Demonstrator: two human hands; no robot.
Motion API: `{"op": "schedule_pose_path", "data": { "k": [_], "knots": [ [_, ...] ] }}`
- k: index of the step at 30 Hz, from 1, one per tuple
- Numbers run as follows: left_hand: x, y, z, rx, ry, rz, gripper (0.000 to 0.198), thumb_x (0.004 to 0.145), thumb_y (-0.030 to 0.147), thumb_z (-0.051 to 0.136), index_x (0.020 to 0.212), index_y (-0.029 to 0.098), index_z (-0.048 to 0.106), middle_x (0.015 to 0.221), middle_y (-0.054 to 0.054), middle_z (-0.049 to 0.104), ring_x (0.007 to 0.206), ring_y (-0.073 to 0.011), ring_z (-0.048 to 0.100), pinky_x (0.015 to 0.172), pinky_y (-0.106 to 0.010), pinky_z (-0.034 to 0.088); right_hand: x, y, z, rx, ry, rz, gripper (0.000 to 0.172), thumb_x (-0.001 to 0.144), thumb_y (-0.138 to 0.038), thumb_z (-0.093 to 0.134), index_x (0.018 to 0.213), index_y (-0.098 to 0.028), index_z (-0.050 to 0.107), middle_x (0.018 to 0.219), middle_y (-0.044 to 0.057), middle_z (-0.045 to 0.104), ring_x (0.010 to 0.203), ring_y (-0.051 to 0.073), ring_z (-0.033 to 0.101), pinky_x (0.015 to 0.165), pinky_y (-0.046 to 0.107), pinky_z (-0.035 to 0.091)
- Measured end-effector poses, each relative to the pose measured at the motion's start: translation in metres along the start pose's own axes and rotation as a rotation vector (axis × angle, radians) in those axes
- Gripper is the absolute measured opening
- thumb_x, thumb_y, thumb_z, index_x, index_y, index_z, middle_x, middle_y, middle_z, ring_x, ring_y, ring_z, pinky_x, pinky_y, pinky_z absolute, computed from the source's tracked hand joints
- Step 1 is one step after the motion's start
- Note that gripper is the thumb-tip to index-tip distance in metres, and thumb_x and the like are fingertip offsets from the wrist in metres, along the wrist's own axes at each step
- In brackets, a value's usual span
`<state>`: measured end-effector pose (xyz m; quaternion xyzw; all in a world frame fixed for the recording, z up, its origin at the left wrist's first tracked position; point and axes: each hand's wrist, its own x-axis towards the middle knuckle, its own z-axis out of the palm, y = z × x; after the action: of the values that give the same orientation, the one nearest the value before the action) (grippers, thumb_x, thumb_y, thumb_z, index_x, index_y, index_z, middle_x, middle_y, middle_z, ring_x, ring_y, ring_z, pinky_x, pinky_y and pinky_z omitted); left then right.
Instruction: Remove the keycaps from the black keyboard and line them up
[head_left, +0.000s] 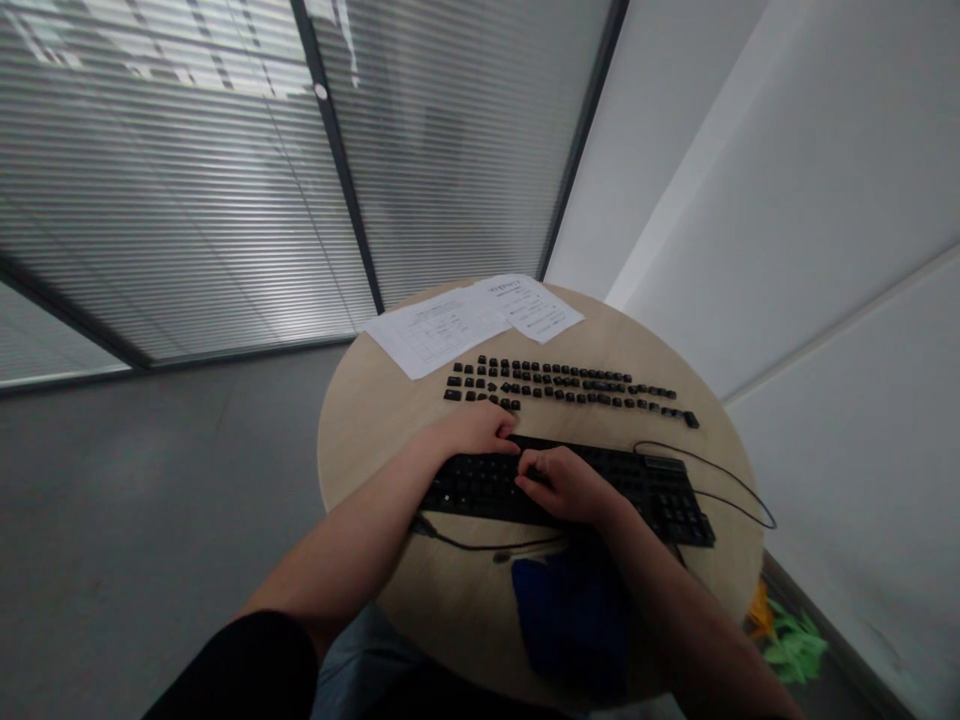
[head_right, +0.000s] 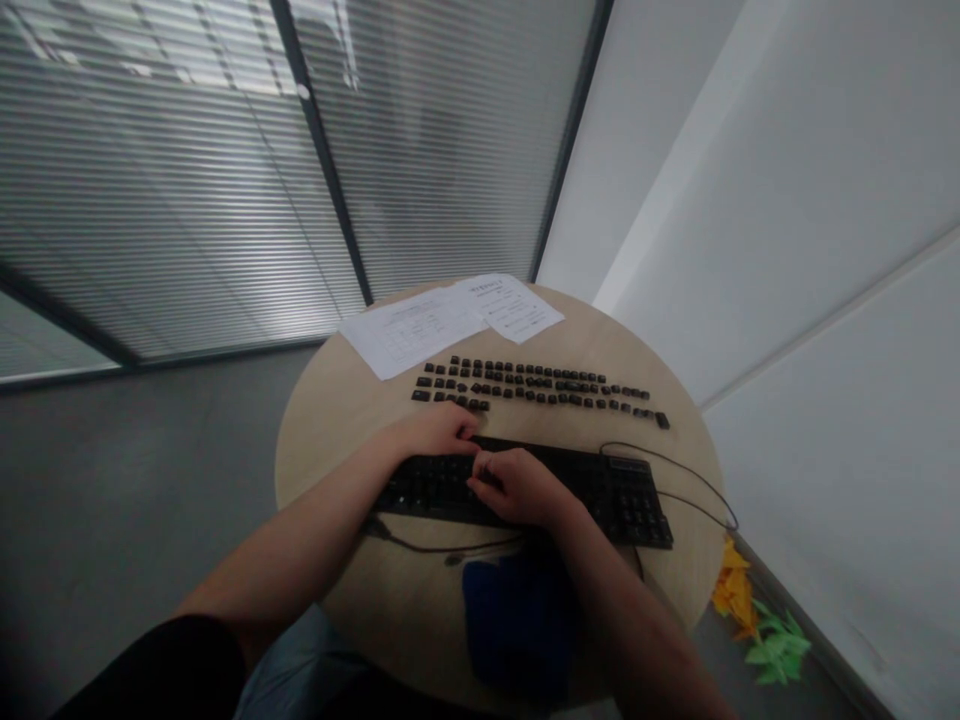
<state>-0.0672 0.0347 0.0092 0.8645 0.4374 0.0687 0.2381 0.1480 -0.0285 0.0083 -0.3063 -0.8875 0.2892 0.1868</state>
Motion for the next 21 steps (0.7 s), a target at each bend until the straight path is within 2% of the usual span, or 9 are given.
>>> {"op": "schedule_pose_path", "data": {
  "k": [3,8,14,16,19,21],
  "knots": [
    [-0.001,0.000,-0.001,0.007,-0.005,-0.010,0.033,0.078,0.044,0.071,0.064,0.019,0.055,0.059,0.003,0.051,0.058,-0.0134,0.046,0.053,-0.027,0.026,0.000,0.005,0.008,-0.017,0.060,-0.027,0.011,0.091,-0.023,0.057,0.081,-0.019,0.060,0.064,-0.002,0.059,0.055,0.011,0.053,0.058,0.023,0.035],
    [-0.001,-0.002,0.000,0.018,0.026,-0.004,0.033,0.079,0.046,0.071,0.065,0.020,0.056,0.060,0.003,0.053,0.059,-0.0141,0.047,0.055,-0.028,0.028,0.001,0.014,0.020,-0.026,0.276,-0.008,0.014,0.088,-0.019,0.052,0.075,-0.021,0.059,0.056,-0.003,0.056,0.046,0.012,0.050,0.053,0.024,0.034],
    [-0.001,-0.005,0.001,0.044,0.028,-0.016,0.032,0.080,0.047,0.070,0.066,0.021,0.058,0.063,0.002,0.056,0.062,-0.0157,0.050,0.057,-0.028,0.030,0.002,0.013,0.026,-0.010,0.338,0.092,0.017,0.082,-0.022,0.052,0.066,-0.023,0.057,0.055,0.000,0.060,0.047,0.014,0.054,0.053,0.025,0.039],
    [-0.001,-0.005,0.002,0.044,0.029,-0.018,0.031,0.079,0.047,0.071,0.067,0.021,0.059,0.064,0.002,0.056,0.063,-0.0156,0.051,0.056,-0.027,0.030,0.001,0.017,0.027,0.103,0.451,0.173,0.022,0.086,-0.028,0.050,0.065,-0.023,0.055,0.052,-0.001,0.059,0.045,0.014,0.053,0.050,0.024,0.040],
    [-0.002,-0.004,0.002,0.040,0.017,-0.025,0.030,0.079,0.046,0.072,0.068,0.020,0.059,0.064,0.002,0.055,0.063,-0.0158,0.051,0.055,-0.027,0.029,0.000,0.025,0.026,0.316,0.705,0.327,0.034,0.095,-0.037,0.041,0.066,-0.023,0.051,0.047,-0.002,0.054,0.039,0.012,0.049,0.042,0.022,0.038],
    [-0.002,-0.003,0.001,0.048,0.015,-0.016,0.030,0.079,0.047,0.071,0.069,0.020,0.061,0.064,0.002,0.056,0.063,-0.0162,0.052,0.055,-0.027,0.029,0.000,0.030,0.025,0.361,0.759,0.345,0.035,0.096,-0.040,0.041,0.067,-0.023,0.050,0.047,-0.002,0.054,0.038,0.012,0.049,0.041,0.022,0.038]
  ]
}}
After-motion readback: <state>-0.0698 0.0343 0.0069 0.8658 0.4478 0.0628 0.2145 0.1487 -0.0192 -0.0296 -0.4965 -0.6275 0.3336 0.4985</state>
